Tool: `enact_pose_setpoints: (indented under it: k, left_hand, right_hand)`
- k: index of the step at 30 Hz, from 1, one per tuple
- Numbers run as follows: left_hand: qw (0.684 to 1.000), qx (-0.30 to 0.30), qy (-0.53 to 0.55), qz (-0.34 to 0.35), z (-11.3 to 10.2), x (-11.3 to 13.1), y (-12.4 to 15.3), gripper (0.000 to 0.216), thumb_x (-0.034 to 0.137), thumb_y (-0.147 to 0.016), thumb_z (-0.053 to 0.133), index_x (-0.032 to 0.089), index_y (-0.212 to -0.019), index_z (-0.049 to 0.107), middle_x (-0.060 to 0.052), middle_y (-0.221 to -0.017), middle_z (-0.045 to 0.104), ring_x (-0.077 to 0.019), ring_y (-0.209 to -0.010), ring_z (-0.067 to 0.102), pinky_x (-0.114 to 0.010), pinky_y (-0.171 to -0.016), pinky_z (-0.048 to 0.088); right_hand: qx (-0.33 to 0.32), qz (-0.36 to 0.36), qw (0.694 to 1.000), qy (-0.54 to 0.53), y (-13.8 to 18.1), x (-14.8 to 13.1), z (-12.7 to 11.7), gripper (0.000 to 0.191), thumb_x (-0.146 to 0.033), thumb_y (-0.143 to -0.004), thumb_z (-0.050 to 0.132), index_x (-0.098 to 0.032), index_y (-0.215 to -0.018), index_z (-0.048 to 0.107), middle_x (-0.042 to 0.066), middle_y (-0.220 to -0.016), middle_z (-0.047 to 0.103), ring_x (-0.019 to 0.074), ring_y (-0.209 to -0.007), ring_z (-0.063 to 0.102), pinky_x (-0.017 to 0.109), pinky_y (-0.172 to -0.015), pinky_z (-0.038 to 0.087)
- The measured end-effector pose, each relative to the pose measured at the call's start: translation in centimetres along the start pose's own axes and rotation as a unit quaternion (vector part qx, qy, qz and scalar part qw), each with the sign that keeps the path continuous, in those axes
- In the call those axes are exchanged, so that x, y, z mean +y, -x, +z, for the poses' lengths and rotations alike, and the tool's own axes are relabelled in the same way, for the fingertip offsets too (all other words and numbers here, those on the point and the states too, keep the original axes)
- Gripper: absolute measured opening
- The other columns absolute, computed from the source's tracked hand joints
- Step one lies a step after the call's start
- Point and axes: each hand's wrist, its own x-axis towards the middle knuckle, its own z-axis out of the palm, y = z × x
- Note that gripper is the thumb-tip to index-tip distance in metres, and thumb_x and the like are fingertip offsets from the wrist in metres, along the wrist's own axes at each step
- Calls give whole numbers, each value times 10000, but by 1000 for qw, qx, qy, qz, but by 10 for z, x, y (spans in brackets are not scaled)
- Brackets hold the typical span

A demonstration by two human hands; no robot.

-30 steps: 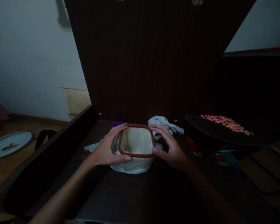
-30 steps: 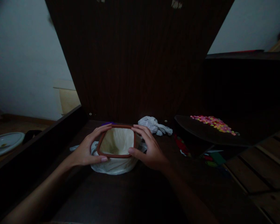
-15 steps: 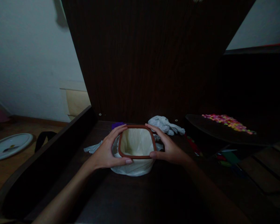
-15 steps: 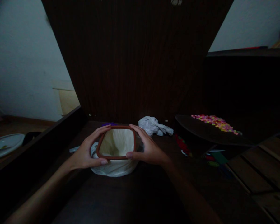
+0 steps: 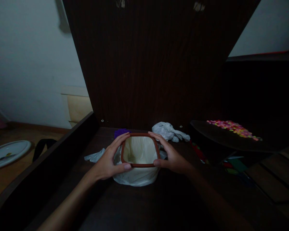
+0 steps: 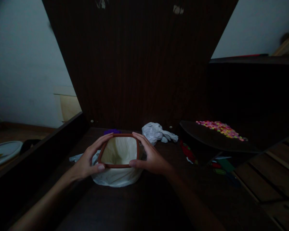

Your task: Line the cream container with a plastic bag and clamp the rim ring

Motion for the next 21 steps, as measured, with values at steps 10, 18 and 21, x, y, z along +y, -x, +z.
enact_pose_setpoints:
  k: [10,18,21]
  left_hand:
    - [1000,14,21,-15,4,-2,4,850,673,-825,653,239,-1519,423,-166,-1590,403,-408,-1455,379,-600,-1200,293]
    - [999,15,27,-14,6,0,6,831,623,-834,676,251,-1527,406,-156,-1606,379,-396,-1475,353,-584,-1215,278]
    - [1000,11,25,-12,8,-1,6,821,618,-842,672,259,-1528,399,-151,-1619,357,-389,-1485,339,-572,-1221,273]
  right_hand:
    - [5,0,1000,-18,1,6,5,971,-709,-754,714,-228,-1526,375,171,-1610,341,349,-1494,313,556,-1210,268]
    - [2,14,999,-31,2,5,6,986,-732,-748,701,-235,-1533,369,161,-1627,314,348,-1507,284,555,-1219,253]
    - [0,15,999,-31,3,5,6,993,-744,-750,689,-230,-1535,366,161,-1632,305,346,-1513,272,553,-1224,245]
